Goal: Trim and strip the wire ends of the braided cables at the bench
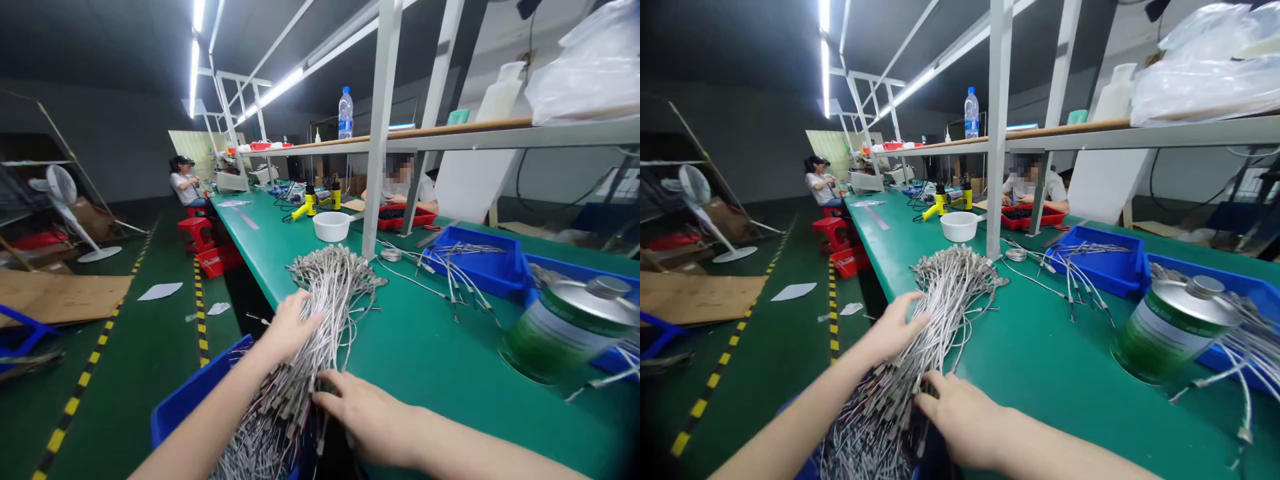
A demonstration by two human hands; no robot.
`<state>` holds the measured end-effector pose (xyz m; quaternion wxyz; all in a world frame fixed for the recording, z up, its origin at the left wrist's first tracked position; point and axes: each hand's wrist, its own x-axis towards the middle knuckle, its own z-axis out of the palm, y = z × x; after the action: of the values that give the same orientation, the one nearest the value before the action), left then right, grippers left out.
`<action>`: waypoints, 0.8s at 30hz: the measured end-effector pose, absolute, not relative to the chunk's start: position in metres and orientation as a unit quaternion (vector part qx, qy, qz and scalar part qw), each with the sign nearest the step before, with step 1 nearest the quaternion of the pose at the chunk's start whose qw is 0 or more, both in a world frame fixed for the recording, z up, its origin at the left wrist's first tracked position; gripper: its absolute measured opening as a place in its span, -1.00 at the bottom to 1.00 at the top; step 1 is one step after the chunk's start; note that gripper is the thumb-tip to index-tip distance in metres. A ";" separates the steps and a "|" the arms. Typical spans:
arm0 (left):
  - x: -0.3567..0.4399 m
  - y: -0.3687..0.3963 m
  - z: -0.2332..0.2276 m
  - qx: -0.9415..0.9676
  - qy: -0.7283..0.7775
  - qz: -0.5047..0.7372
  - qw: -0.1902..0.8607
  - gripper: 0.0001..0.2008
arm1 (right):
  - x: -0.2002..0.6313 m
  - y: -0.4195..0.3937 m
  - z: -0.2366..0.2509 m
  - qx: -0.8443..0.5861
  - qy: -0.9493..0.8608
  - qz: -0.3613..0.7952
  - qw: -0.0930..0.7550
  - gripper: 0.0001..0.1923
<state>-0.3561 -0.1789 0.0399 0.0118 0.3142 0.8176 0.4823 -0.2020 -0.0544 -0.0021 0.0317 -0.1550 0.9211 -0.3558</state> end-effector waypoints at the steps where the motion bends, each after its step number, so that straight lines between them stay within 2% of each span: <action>1: -0.344 -0.170 0.028 0.332 0.831 0.446 -0.001 -0.45 | -0.200 -0.043 -0.003 -0.121 0.910 -0.395 0.031 -0.40; 2: -0.329 -0.161 0.017 0.353 0.839 0.414 -0.013 -0.37 | -0.200 -0.030 -0.003 -0.069 0.897 -0.435 0.026 -0.45; 5: -0.289 -0.139 -0.008 0.428 0.841 0.329 -0.040 -0.39 | -0.213 0.019 -0.005 0.148 0.823 -0.548 0.016 -0.71; 6: -0.281 -0.133 -0.015 0.473 0.844 0.243 -0.074 -0.39 | -0.221 0.034 -0.007 0.211 0.785 -0.582 0.024 -0.77; 9: -0.279 -0.122 -0.031 0.517 0.843 0.071 -0.126 -0.54 | -0.252 0.068 -0.012 0.319 0.668 -0.670 0.047 -0.68; 11: -0.291 -0.121 -0.039 0.512 0.848 0.042 -0.134 -0.65 | -0.277 0.073 -0.012 0.344 0.610 -0.712 0.057 -0.61; 14: -0.312 -0.131 -0.043 0.528 0.837 0.026 -0.141 -0.67 | -0.317 0.062 -0.010 0.344 0.558 -0.752 0.075 -0.56; 19: -0.346 -0.162 -0.038 0.575 0.807 0.004 -0.135 -0.65 | -0.374 0.038 -0.005 0.315 0.539 -0.772 0.123 -0.59; 24: -0.415 -0.199 -0.024 0.597 0.796 0.008 -0.099 -0.69 | -0.434 0.025 -0.008 0.291 0.545 -0.772 0.150 -0.66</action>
<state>-0.4149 -0.1989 -0.0240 -0.0986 0.5969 0.7962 0.0082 -0.4343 0.0253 -0.0080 0.1496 0.2910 0.5445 -0.7723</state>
